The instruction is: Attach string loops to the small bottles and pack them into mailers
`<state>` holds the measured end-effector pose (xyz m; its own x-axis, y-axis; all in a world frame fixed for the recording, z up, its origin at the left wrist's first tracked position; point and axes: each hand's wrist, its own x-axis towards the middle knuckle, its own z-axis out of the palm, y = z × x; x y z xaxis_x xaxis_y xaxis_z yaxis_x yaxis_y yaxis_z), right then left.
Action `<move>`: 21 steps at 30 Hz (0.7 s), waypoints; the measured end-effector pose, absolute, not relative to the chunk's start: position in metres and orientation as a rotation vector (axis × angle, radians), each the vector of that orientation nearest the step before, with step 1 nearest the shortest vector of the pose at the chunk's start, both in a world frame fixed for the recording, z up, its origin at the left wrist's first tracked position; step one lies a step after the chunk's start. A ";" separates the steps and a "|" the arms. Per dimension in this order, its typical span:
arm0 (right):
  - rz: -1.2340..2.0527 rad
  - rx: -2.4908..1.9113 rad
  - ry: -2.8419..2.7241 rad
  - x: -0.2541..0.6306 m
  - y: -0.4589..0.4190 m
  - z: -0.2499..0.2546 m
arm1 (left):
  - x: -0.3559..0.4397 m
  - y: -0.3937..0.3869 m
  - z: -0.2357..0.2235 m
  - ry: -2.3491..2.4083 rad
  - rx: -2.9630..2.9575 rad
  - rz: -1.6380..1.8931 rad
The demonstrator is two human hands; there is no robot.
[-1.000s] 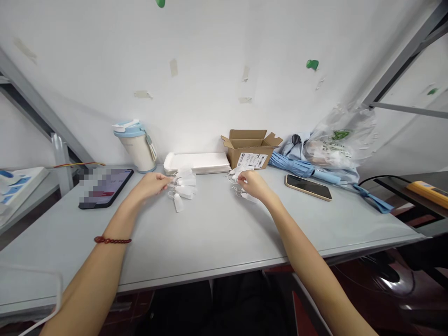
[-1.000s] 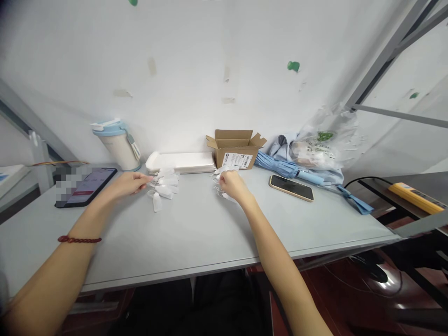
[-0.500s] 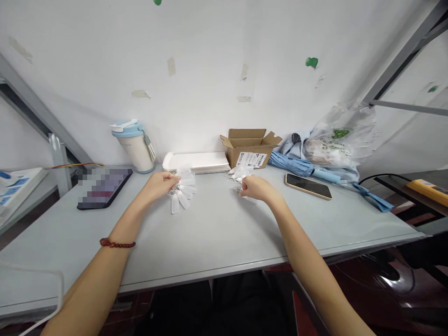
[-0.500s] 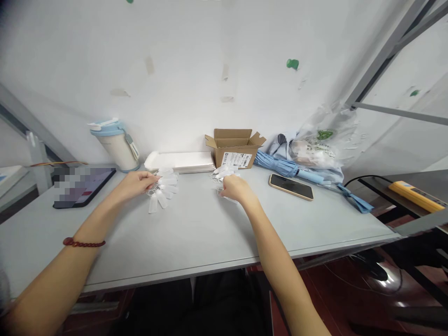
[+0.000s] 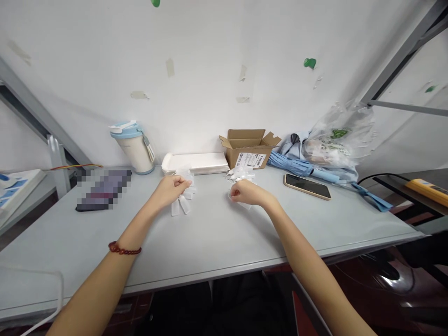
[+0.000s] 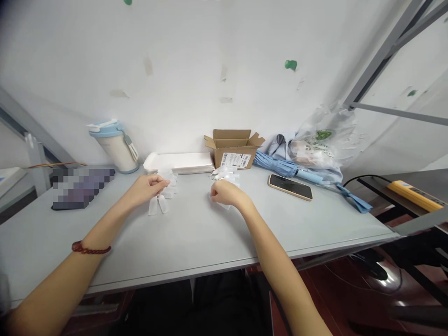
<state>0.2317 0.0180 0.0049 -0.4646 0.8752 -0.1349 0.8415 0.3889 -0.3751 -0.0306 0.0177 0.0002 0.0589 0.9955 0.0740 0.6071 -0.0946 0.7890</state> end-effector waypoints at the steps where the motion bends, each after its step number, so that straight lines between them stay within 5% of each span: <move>1: 0.607 -1.509 -2.521 0.231 0.018 0.004 | -0.028 0.016 0.002 1.602 1.786 0.872; 21: 0.879 -0.981 -2.340 0.200 0.010 -0.013 | 0.006 -0.005 -0.010 1.126 1.807 0.642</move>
